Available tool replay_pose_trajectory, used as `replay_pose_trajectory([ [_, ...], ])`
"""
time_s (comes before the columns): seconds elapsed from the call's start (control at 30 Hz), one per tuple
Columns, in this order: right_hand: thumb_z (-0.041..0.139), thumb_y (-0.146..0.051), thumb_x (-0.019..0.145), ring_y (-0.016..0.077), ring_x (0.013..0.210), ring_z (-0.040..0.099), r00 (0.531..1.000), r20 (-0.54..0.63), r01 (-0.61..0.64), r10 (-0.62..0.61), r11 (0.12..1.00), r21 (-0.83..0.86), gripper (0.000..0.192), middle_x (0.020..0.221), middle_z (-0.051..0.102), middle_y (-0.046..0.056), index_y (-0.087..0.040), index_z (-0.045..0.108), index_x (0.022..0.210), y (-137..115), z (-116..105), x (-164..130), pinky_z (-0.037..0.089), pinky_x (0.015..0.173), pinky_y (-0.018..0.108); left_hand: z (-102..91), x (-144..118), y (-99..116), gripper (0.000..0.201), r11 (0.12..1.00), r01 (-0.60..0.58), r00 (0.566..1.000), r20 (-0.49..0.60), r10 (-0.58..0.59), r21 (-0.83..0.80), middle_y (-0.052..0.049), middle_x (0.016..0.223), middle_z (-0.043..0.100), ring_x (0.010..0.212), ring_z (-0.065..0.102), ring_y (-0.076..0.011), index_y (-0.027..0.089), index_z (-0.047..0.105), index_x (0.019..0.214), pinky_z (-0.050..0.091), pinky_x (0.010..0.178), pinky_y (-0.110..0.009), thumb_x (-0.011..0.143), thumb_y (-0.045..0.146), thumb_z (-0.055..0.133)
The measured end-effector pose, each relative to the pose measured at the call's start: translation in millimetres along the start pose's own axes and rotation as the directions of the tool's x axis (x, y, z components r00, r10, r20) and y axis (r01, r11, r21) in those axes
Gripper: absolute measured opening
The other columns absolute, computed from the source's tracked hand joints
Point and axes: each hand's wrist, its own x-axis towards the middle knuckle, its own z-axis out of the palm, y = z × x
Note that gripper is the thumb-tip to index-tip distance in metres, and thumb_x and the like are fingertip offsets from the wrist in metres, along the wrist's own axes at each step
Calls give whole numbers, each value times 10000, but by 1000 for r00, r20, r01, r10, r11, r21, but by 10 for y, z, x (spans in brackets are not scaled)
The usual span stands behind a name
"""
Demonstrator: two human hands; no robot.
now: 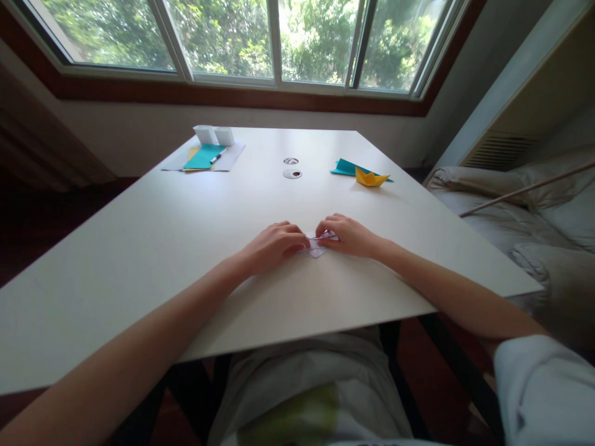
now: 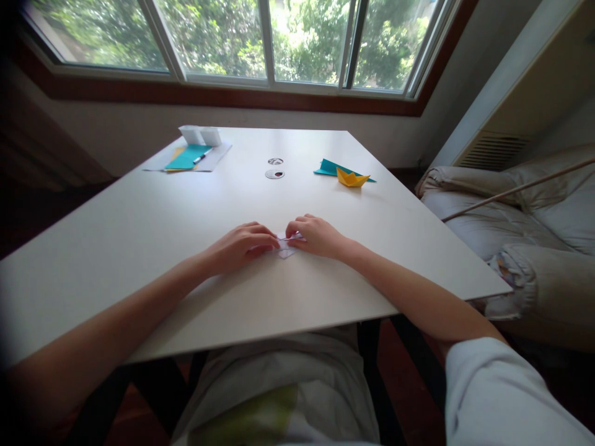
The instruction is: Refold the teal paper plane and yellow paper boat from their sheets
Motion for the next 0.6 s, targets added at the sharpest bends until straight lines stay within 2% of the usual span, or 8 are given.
replay_pose_trajectory([
  [0.13, 547, -279, 831, 174, 812, 528, 1000, -10, -14, 14, 999, -34, 122, 853, 620, 57, -183, 615, 861, -16, 31, 0, 392, 721, 275, -18, -16, -9, 283, 999, -31, 999, 26, 30, 32, -36, 1029, 657, 902, 584, -164, 284, 675, 1015, 424, 822, -300, 855, 158, 477],
  [0.33, 563, -423, 812, 179, 785, 522, 998, -55, -47, 42, 995, -87, 240, 823, 615, 53, -189, 616, 835, -32, 81, 12, 376, 719, 286, -51, -29, 8, 316, 995, -32, 996, 81, 24, 92, -39, 1064, 654, 935, 593, -183, 306, 667, 1047, 420, 850, -334, 852, 153, 472],
  [0.47, 589, -389, 804, 183, 819, 522, 1000, 3, -13, 13, 999, -33, 206, 859, 621, 58, -203, 633, 881, 28, 36, 12, 375, 727, 284, -100, -29, -27, 336, 996, -66, 992, 116, 57, 67, -26, 1128, 638, 983, 586, -175, 333, 648, 1082, 412, 889, -322, 871, 167, 445],
  [0.6, 592, -327, 807, 188, 860, 521, 997, 79, -1, -3, 999, 54, 180, 903, 628, 60, -224, 648, 943, 113, -45, -8, 384, 745, 287, -166, -32, -42, 350, 999, -45, 985, 167, 42, 14, -26, 1192, 612, 1037, 580, -173, 325, 644, 1096, 419, 911, -296, 861, 156, 448],
])
